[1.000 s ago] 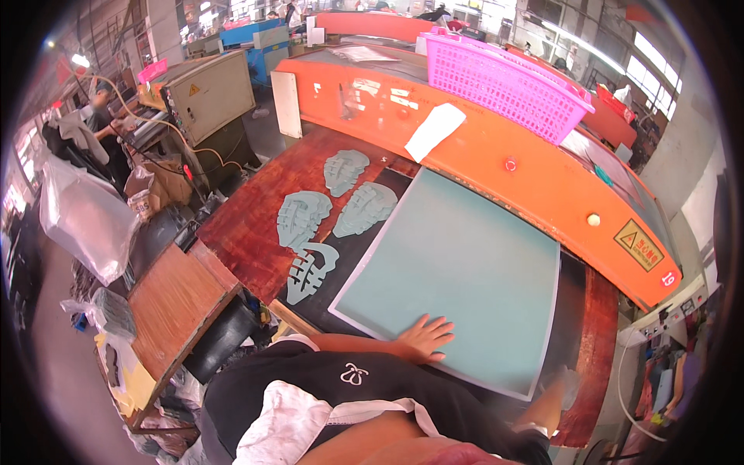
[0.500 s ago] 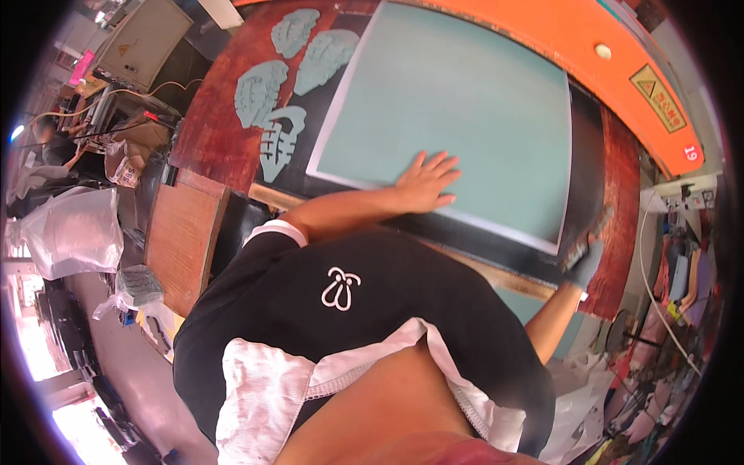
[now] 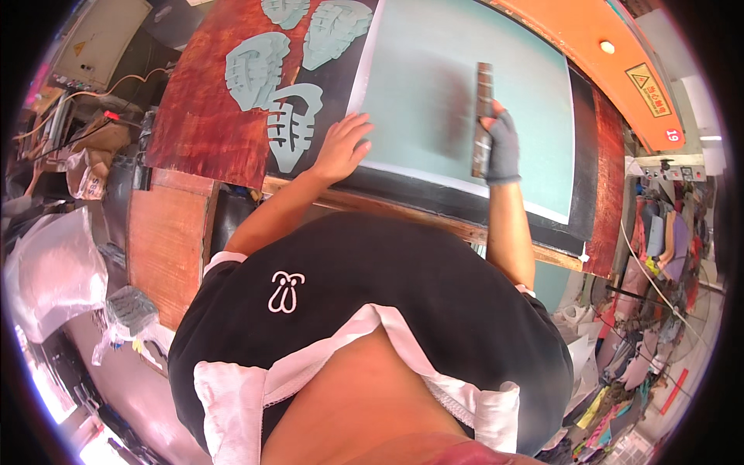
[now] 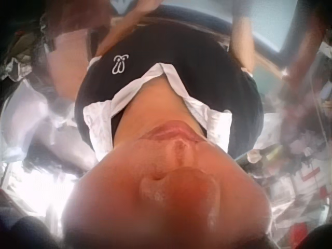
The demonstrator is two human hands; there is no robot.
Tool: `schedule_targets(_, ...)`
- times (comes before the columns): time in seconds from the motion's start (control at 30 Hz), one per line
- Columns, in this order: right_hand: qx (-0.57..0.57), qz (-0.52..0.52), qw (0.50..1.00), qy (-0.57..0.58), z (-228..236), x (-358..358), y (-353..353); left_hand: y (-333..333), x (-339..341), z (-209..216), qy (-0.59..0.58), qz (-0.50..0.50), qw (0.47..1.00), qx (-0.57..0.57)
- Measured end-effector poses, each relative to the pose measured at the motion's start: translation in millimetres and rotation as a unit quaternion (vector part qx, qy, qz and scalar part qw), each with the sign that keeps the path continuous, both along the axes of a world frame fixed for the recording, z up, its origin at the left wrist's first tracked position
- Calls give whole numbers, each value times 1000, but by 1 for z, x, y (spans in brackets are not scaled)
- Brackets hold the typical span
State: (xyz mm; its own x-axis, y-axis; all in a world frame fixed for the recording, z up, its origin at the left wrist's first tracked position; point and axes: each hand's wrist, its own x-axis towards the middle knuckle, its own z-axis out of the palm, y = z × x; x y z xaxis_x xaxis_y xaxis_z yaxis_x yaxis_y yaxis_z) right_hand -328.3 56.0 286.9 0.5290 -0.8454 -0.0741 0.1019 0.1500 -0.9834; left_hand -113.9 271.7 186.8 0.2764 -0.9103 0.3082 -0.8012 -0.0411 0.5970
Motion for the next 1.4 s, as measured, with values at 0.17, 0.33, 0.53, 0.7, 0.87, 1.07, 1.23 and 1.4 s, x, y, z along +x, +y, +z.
schedule_targets(0.17,-29,-5,995,100,-9,70,30,11,15,-8,-2,-28,1000,13)
schedule_targets(0.33,-312,-31,866,390,-28,122,62,10,15,-3,75,-22,995,-60)
schedule_targets(0.53,-335,-15,868,367,-47,104,58,6,16,-2,86,-7,995,-57)
schedule_targets(0.7,-307,169,882,316,-40,59,57,-27,53,11,112,23,990,-86)
schedule_targets(0.87,-496,27,813,303,-47,66,69,-134,118,37,163,-32,985,-53)
schedule_targets(1.07,-452,24,822,346,-40,83,68,-188,145,39,273,-79,958,47)
schedule_targets(1.23,-445,0,834,326,-28,85,72,-185,150,52,319,-89,942,51)
schedule_targets(1.4,-496,-57,839,219,-34,89,66,-192,159,55,124,-178,976,16)
